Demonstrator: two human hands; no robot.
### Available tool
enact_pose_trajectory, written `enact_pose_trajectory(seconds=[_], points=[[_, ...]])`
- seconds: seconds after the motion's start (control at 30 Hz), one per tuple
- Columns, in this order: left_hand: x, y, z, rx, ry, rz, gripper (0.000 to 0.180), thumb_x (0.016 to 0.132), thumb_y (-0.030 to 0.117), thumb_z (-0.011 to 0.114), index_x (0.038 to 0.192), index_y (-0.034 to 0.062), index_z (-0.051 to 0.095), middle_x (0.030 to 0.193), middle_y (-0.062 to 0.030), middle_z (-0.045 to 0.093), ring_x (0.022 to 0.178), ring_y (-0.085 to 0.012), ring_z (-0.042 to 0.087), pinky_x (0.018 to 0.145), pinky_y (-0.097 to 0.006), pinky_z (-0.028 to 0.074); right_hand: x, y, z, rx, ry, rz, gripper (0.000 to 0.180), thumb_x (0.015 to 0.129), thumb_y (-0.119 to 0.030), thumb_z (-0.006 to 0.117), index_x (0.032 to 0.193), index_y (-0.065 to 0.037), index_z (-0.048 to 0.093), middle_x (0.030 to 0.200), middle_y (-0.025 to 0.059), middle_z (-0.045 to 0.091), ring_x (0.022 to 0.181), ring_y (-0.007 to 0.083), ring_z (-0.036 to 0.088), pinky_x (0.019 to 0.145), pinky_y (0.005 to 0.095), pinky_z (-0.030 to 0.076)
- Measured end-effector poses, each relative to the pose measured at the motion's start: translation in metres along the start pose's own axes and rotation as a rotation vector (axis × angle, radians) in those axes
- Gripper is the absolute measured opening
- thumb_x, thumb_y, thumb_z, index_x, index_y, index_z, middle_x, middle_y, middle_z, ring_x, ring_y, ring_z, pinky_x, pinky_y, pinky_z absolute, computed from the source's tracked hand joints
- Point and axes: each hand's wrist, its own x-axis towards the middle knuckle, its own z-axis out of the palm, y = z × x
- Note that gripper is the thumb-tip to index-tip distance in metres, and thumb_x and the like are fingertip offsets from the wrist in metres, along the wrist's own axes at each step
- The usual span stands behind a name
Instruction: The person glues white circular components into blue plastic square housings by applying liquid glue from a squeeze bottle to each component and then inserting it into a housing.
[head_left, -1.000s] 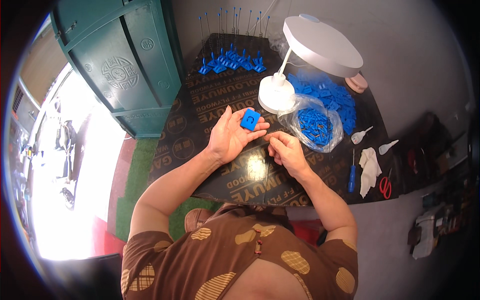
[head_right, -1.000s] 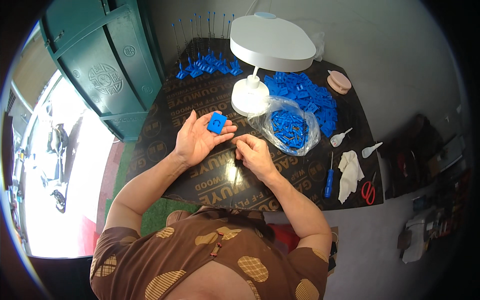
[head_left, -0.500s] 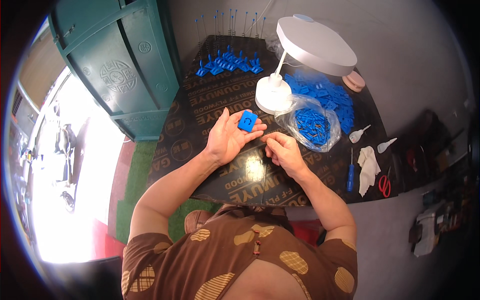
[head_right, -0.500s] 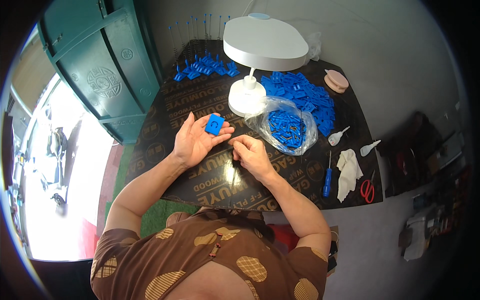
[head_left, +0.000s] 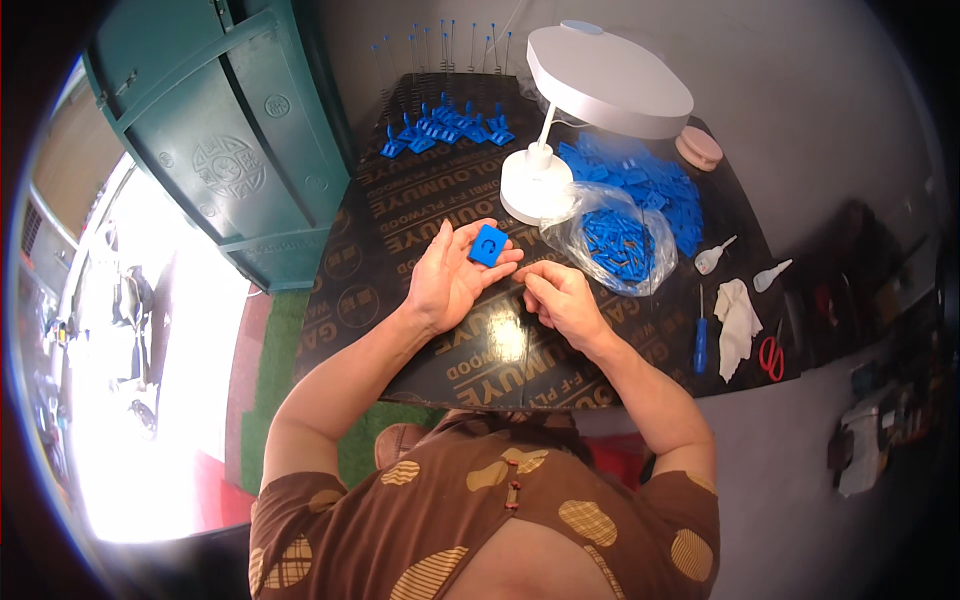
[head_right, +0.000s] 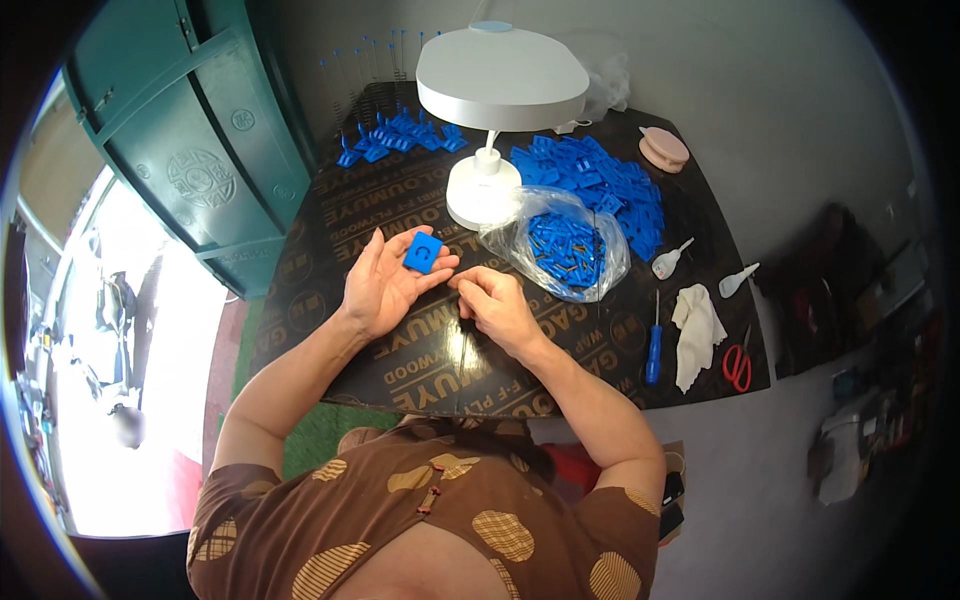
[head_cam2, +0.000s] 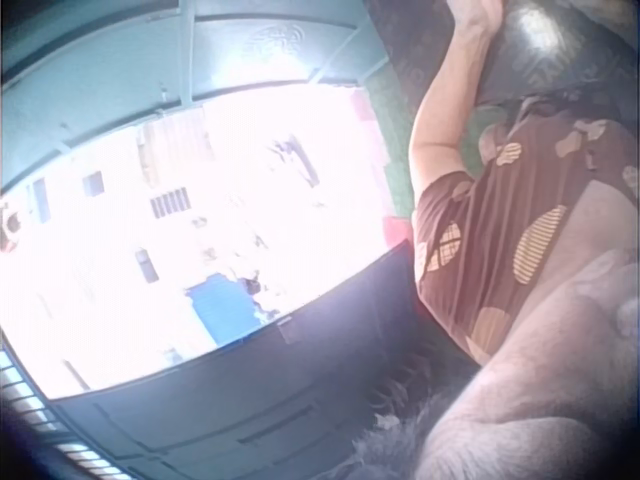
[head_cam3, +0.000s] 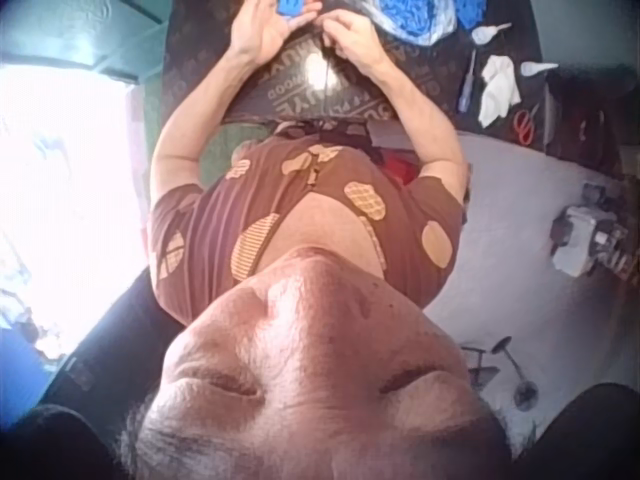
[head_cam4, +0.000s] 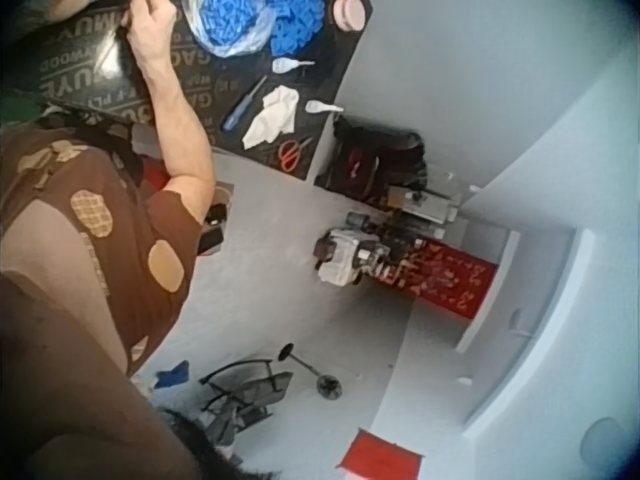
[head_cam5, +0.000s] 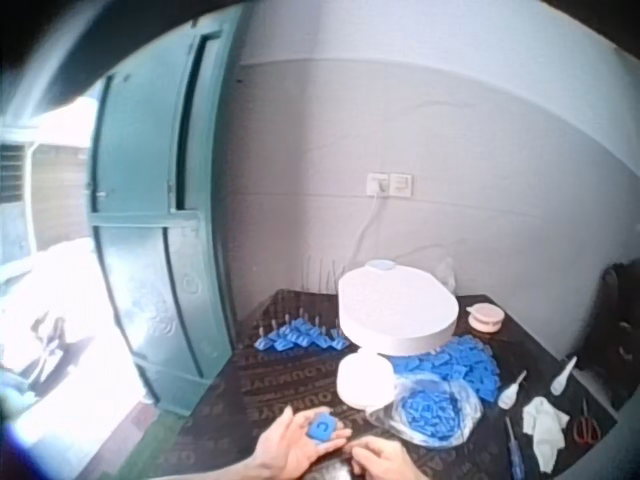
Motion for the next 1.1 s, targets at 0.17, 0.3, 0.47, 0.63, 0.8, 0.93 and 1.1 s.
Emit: enact_pose_trajectory(seconds=[0.17,0.3,0.47,0.63,0.8,0.93,1.1], points=[[0.0,0.0006,0.0041,0.012,0.047,-0.016,0.065,0.098,0.051,0.022,0.132,-0.003,0.034,0.121,-0.0251,0.046,0.116,-0.0382,0.049,0.104,-0.049,0.037,0.0015,0.0007,-0.0012,-0.028,0.012,-0.01,0.02,0.092,-0.016,0.051,0.096,0.0,0.062,0.065,0.0005,0.057,0.051,0.0029,0.045,0.044,0.0183,0.033],[0.0003,-0.0009,0.0005,0.002,0.057,-0.023,0.065,0.098,0.051,0.022,0.132,-0.0036,0.033,0.122,-0.0259,0.046,0.118,-0.0391,0.048,0.105,-0.05,0.037,0.0021,0.0035,-0.0019,-0.031,-0.008,-0.026,0.021,0.093,-0.016,0.05,0.101,0.0,0.06,0.065,0.0,0.054,0.049,0.0018,0.041,0.043,0.0171,0.031],[0.0007,-0.0015,0.0047,-0.011,0.085,-0.053,0.068,0.098,0.051,0.021,0.135,-0.0056,0.03,0.124,-0.028,0.044,0.12,-0.0415,0.045,0.105,-0.05,0.037,0.0006,0.002,-0.0016,-0.036,0.011,-0.029,0.019,0.092,-0.016,0.052,0.095,0.0,0.062,0.064,0.0001,0.055,0.051,0.0027,0.043,0.043,0.0186,0.032],[0.0009,-0.0006,0.0027,-0.047,0.068,-0.065,0.069,0.098,0.05,0.021,0.136,-0.0074,0.027,0.127,-0.03,0.042,0.121,-0.0444,0.043,0.105,-0.051,0.037,0.001,0.0001,-0.0007,-0.059,0.04,-0.042,0.02,0.091,-0.016,0.053,0.09,0.001,0.064,0.062,0.0008,0.057,0.054,0.0051,0.047,0.047,0.0223,0.036],[0.0023,-0.0004,0.0021,-0.055,0.072,-0.07,0.069,0.098,0.05,0.02,0.137,-0.0078,0.026,0.127,-0.0305,0.042,0.121,-0.0449,0.043,0.104,-0.051,0.038,0.0014,-0.0005,-0.0006,-0.126,0.052,-0.077,0.023,0.09,-0.018,0.055,0.09,0.003,0.065,0.062,0.0024,0.058,0.058,0.0071,0.051,0.055,0.0244,0.04],[0.0032,-0.0012,0.0016,-0.049,0.072,-0.071,0.07,0.098,0.05,0.02,0.137,-0.0082,0.026,0.127,-0.0302,0.042,0.122,-0.0449,0.043,0.104,-0.051,0.039,0.0015,0.0016,-0.0022,-0.094,0.041,-0.094,0.024,0.09,-0.018,0.055,0.091,0.004,0.065,0.062,0.0025,0.058,0.058,0.007,0.052,0.055,0.024,0.04],[0.0029,-0.0023,-0.0023,-0.013,0.056,-0.075,0.07,0.098,0.05,0.019,0.135,-0.0082,0.031,0.125,-0.0273,0.046,0.118,-0.0415,0.047,0.102,-0.049,0.041,0.0002,0.0011,-0.0015,-0.084,0.022,-0.112,0.023,0.089,-0.015,0.053,0.09,0.004,0.065,0.063,0.0032,0.059,0.058,0.0077,0.052,0.054,0.0238,0.04]])
